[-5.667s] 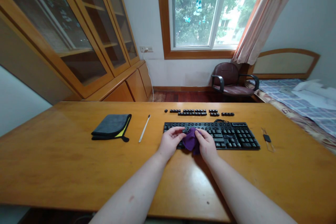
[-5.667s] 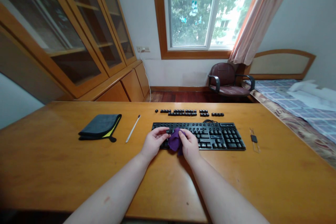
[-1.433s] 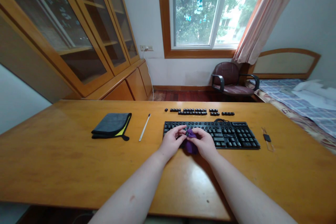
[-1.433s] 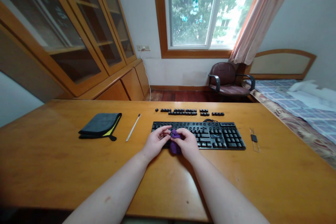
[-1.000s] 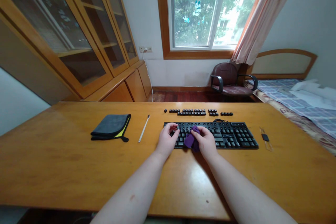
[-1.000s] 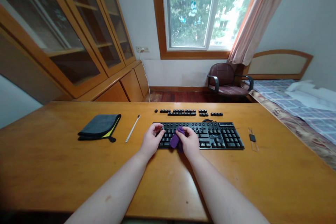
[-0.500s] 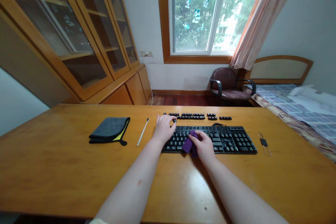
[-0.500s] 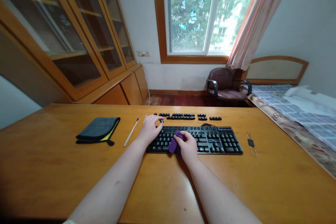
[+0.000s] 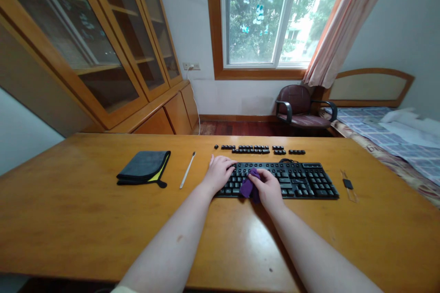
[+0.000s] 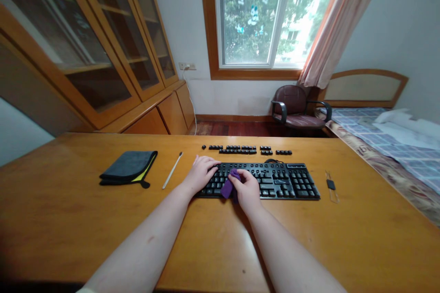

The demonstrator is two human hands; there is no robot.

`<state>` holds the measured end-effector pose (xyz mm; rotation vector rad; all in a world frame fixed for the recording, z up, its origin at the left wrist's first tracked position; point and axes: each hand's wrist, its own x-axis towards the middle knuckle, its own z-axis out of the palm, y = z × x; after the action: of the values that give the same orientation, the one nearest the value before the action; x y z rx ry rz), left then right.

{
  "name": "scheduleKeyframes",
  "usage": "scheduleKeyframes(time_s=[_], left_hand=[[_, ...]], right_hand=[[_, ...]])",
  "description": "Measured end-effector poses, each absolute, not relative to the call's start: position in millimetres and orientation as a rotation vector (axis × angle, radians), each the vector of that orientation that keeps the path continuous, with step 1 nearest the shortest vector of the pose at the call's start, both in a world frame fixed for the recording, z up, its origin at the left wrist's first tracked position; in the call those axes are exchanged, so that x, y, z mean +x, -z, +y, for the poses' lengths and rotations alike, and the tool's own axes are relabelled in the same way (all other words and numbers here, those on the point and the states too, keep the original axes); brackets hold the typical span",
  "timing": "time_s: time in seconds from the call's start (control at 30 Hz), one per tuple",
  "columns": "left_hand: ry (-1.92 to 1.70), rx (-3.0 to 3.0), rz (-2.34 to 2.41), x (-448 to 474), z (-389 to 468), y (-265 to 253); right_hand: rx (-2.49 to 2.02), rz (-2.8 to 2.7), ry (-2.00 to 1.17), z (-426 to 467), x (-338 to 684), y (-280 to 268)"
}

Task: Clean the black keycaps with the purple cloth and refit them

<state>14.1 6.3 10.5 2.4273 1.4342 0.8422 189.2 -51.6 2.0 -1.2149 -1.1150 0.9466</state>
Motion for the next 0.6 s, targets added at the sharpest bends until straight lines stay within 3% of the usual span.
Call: scheduleKeyframes(time_s=[0.6], left_hand=[[-0.860, 2.362, 1.408, 14.0, 10.3, -4.0]], right_hand=[[-1.228, -1.126, -0.972, -52.4, 188.1, 0.0]])
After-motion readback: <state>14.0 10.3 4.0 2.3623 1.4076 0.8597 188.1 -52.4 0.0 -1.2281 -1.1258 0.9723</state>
